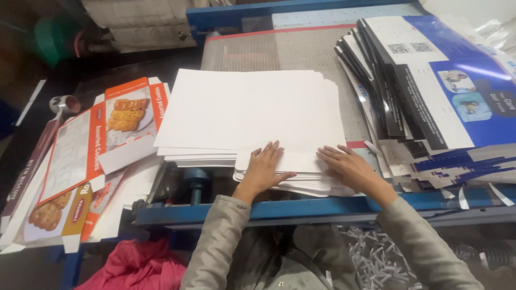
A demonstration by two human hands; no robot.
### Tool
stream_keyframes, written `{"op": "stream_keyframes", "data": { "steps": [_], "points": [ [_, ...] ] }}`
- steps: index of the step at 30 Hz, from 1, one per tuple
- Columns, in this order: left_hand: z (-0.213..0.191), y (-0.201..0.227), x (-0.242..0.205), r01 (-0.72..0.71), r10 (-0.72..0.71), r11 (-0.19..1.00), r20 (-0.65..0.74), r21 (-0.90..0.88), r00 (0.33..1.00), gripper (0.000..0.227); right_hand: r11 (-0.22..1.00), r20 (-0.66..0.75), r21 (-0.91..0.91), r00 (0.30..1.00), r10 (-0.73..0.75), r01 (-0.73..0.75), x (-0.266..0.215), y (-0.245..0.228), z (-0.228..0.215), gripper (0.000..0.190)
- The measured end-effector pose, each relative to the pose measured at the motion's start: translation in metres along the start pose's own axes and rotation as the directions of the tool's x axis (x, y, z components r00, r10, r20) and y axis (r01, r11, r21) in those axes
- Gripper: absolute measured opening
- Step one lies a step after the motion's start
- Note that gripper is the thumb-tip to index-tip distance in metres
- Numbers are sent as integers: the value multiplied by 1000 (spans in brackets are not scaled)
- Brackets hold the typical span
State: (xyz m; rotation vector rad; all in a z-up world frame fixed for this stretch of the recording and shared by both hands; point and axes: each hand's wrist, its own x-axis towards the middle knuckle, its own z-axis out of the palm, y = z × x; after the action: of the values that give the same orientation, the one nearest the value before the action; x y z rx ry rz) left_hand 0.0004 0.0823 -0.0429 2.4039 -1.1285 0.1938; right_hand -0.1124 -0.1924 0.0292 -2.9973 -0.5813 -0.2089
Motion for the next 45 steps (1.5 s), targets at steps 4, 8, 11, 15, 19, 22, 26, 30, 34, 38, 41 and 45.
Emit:
{"op": "stream_keyframes", "data": {
  "steps": [4, 8, 11, 15, 19, 22, 26, 30, 34, 38, 41, 45],
  "points": [
    [-5, 4, 2, -3, 2, 999, 7, 41, 1000, 95, 987, -79, 160, 996, 47, -34, 4, 9, 15, 32],
    [-13, 24, 17, -40, 35, 995, 55, 90, 998, 87, 957, -114, 221, 969, 219, -190, 21, 23, 20, 18],
    [-1, 47, 51, 75, -68, 996, 156, -41, 985, 55, 882, -170, 397, 924, 341, -253, 54, 29, 27, 14],
    [8, 39, 83, 126, -130, 982, -15, -139, 991, 27, 595, -176, 775, 833, 525, -211, 76, 23, 39, 12],
    [0, 31, 85, 216, -199, 959, 104, -185, 974, 25, 730, -352, 684, 870, 344, -12, 69, 17, 36, 21],
    [-6, 34, 81, 209, -194, 963, 100, -172, 976, 25, 740, -336, 670, 866, 371, -57, 68, 13, 36, 20],
    [-7, 38, 78, 217, -204, 966, 99, -142, 974, 25, 746, -323, 658, 857, 401, -101, 70, 7, 34, 15],
    [-5, 39, 77, 207, -197, 973, 98, -103, 975, 23, 762, -355, 632, 820, 450, -144, 73, -1, 38, 14],
    [-5, 40, 76, 202, -191, 974, 104, -103, 976, 22, 746, -320, 624, 796, 514, -231, 74, -4, 42, 13],
    [-6, 42, 76, 216, -202, 964, 103, -155, 974, 25, 734, -326, 624, 766, 555, -267, 76, -5, 41, 7],
    [-5, 41, 76, 256, -241, 948, 99, -187, 966, 28, 657, -360, 734, 721, 592, -174, 76, -14, 31, 15],
    [-5, 39, 78, 321, -313, 917, 73, -238, 947, 26, 748, -516, 662, 699, 494, -39, 78, -25, 18, 11]
  ]
}}
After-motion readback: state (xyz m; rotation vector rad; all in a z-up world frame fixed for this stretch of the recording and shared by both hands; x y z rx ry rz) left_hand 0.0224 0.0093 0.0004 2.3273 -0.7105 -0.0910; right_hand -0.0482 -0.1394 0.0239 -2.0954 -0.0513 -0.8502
